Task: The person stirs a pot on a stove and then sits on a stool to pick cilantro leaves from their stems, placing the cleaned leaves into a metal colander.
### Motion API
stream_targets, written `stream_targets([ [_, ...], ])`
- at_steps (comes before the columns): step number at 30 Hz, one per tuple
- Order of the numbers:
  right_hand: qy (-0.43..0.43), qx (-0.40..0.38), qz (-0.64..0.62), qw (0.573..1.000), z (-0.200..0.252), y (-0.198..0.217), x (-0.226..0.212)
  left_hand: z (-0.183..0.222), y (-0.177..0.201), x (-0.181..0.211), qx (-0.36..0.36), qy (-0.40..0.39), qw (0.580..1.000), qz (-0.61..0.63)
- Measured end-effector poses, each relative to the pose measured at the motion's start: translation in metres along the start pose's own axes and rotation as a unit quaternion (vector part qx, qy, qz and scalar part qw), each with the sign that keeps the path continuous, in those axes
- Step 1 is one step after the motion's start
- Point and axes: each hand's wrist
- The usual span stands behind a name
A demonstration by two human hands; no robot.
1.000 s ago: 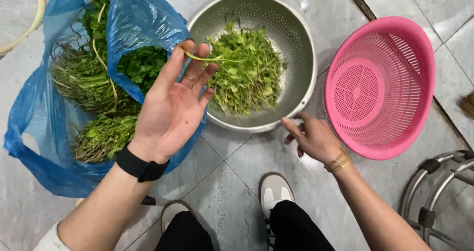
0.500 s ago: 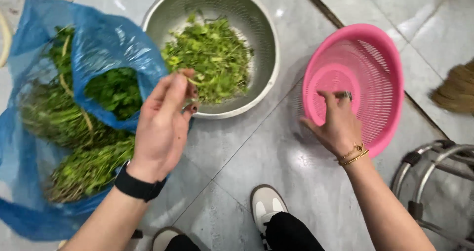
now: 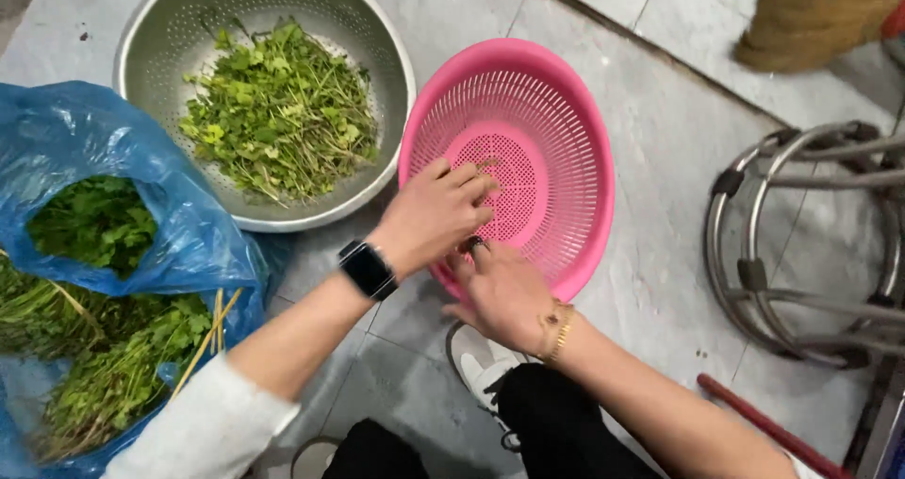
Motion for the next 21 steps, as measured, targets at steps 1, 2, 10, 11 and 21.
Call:
stream_targets([
  [1,0.028,0.004,0.011,1.000,0.011,0.006,-0.004,0.009,-0.020,0.001,-0.041,-0.024,0.998,-0.034],
  [2,0.023,0.005,0.006,1.000,0.015,0.027,-0.006,0.020,-0.032,0.003,-0.046,-0.027,0.998,-0.030],
  [10,-0.113,0.007,-0.066,0.991,-0.020,0.153,0.029,0.008,0.045,0.004,-0.146,0.159,0.971,0.105],
  [11,-0.100,0.002,-0.065,0.993,-0.029,0.150,0.037,0.005,0.083,0.006,-0.141,0.170,0.970,0.099],
  [21,0.206,0.120,-0.228,0.944,-0.152,0.101,-0.127,0.159,0.344,0.059,0.144,0.483,0.845,-0.179],
])
Point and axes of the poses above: each hand's wrist, its own z-axis away from the middle knuckle, its own y-axis out of the back of the hand, x = y × z, and after that the axes turned 15 degrees about x, right-handed
